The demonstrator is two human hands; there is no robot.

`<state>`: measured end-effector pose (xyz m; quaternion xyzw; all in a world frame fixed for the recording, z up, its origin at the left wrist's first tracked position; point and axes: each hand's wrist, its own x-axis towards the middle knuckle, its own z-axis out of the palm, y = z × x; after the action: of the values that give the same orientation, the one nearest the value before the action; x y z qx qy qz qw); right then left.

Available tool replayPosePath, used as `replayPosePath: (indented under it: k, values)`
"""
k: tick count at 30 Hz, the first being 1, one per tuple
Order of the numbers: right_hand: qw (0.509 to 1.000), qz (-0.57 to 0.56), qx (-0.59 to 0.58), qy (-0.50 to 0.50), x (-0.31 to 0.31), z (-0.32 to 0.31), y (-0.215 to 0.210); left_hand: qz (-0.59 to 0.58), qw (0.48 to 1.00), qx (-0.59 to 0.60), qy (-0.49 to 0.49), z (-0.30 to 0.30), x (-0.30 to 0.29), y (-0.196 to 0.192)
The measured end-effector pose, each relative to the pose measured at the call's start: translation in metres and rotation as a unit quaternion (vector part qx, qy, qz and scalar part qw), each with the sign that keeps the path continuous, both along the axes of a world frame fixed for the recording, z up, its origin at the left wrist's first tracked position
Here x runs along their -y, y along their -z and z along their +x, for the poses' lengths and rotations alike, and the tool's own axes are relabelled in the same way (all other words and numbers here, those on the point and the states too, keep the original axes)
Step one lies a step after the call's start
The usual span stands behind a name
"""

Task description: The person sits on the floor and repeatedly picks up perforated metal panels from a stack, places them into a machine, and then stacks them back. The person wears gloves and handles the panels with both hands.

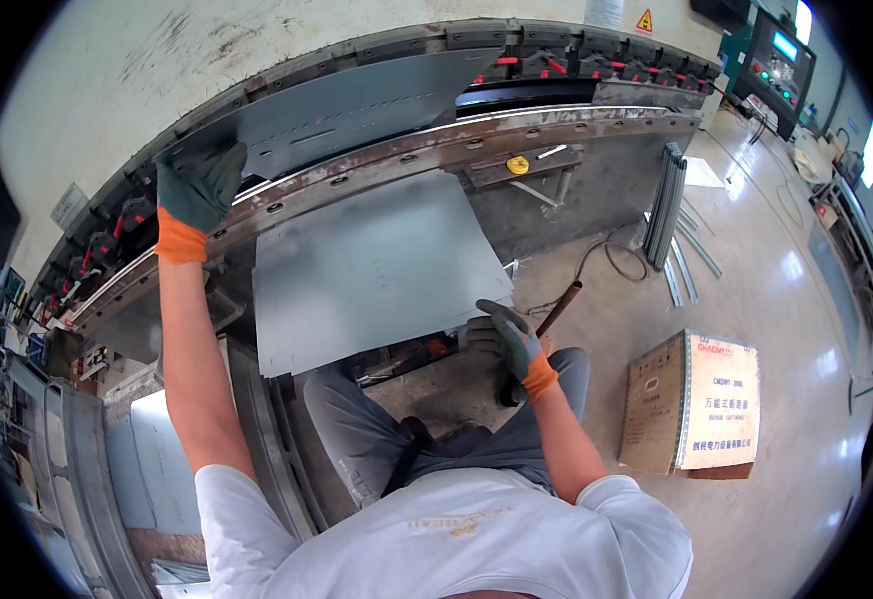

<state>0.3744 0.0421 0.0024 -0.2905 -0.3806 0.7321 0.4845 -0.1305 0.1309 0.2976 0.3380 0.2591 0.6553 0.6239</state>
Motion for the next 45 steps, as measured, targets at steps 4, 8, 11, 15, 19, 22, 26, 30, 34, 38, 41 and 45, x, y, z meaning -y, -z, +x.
replayPosePath:
  k: [4, 8, 11, 15, 19, 22, 26, 30, 34, 38, 41, 45]
  values:
    - [1.000, 0.013, 0.007, -0.005, 0.001, -0.005, 0.001, 0.017, 1.000, -0.003, 0.026, -0.007, 0.000, 0.003]
    - [0.999, 0.025, -0.011, -0.015, -0.001, -0.004, 0.012, 0.063, 0.995, -0.022, 0.071, -0.020, -0.004, 0.008]
    - [1.000, 0.028, 0.009, -0.010, 0.002, -0.002, 0.009, 0.029, 0.998, 0.014, 0.060, -0.018, -0.005, 0.006]
    - [1.000, 0.010, 0.011, -0.004, 0.006, -0.004, 0.000, 0.042, 0.998, -0.014, 0.036, -0.023, -0.004, 0.011]
    - [1.000, 0.016, 0.015, -0.010, 0.006, -0.004, 0.002, 0.201, 0.931, -0.302, -0.046, -0.023, 0.006, 0.037]
    - [0.999, 0.037, 0.008, -0.025, 0.007, -0.008, 0.009, 0.166, 0.945, -0.270, -0.085, -0.014, 0.030, 0.078]
    - [0.991, 0.107, 0.047, -0.064, 0.009, -0.010, 0.020, 0.082, 0.983, -0.138, -0.093, 0.026, 0.077, 0.131]
    - [0.989, 0.142, -0.006, -0.035, 0.024, -0.042, 0.006, -0.065, 0.992, 0.067, -0.082, 0.141, 0.140, 0.153]
    - [0.870, 0.414, 0.263, 0.045, 0.044, -0.053, -0.040, -0.134, 0.988, 0.077, -0.028, 0.238, 0.157, 0.200]
    - [0.943, 0.226, 0.036, 0.241, 0.067, -0.051, -0.010, -0.089, 0.974, 0.068, 0.199, 0.283, 0.127, 0.216]
    - [0.921, 0.049, -0.041, 0.384, 0.060, -0.032, -0.003, -0.076, 0.976, 0.141, 0.150, 0.279, 0.091, 0.209]
    - [0.931, 0.131, 0.033, 0.340, 0.044, 0.005, -0.017, -0.042, 0.986, 0.146, 0.072, 0.179, 0.004, 0.251]
